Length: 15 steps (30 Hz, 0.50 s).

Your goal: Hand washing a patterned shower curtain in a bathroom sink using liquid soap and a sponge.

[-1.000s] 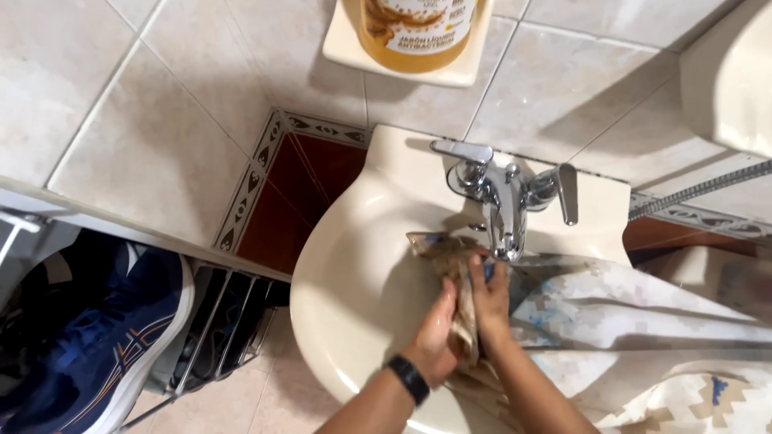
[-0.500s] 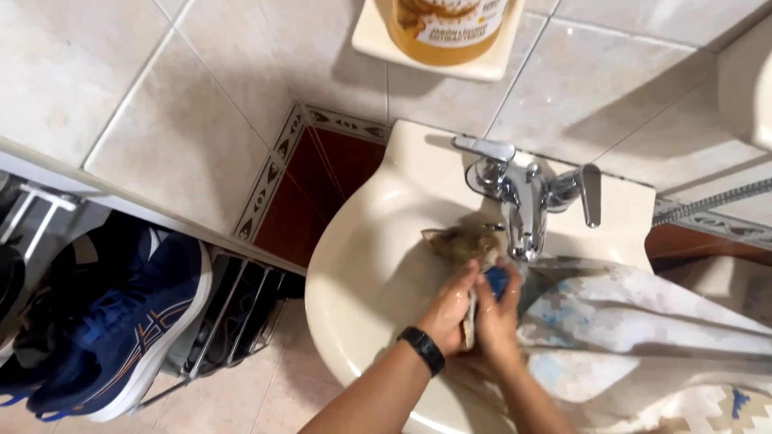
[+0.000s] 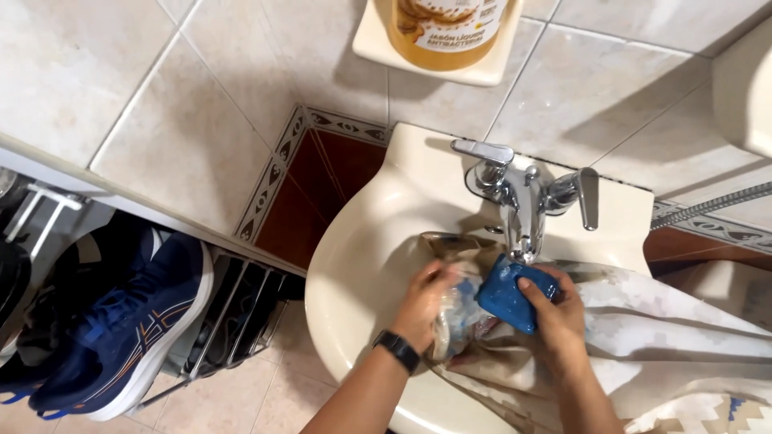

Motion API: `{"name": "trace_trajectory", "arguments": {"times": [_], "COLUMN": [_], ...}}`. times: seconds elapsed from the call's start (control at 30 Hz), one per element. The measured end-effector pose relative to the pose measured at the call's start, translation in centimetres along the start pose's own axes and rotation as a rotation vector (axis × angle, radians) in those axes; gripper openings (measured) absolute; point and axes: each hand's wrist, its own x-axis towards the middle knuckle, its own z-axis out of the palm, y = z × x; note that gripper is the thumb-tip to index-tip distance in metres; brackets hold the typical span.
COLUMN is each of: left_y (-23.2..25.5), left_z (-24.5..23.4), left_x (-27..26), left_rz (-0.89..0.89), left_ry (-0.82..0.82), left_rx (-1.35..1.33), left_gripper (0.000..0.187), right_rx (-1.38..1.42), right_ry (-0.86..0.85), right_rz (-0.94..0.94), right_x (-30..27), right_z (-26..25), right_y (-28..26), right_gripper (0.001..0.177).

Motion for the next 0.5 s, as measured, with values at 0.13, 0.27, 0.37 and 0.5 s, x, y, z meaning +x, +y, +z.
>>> {"name": "trace_trajectory", "arguments": {"times": [0.13, 0.27, 0.37, 0.5], "left_y": [-3.9, -4.5, -4.9, -11.6], "left_z": [1.0, 3.9, 4.5, 0.0], "left_x": [-0.2, -1.5, -2.0, 4.4], "left_rz": [0.009, -0.132, -0.175, 0.050], "left_ry": [-0.141, -0.174, -0.233, -0.116], "left_rx": [-0.342, -0.314, -0.122, 0.113], "left_gripper": [0.058, 0.054, 0.046, 0.032], "right_rx": [-0.211, -0.294, -0.028, -0.075], "right_ry": [0.057, -0.135, 0.080, 0.108], "right_rz": [-0.212, -0.286, 0.078, 0.188], "right_x": [-3.0, -3.3, -3.0, -0.4], "right_z": [2.8, 4.9, 5.3, 2.1], "right_y": [1.4, 3.4, -0.1, 0.3], "right_gripper": [0.050, 0.056, 0.061, 0.053]}}
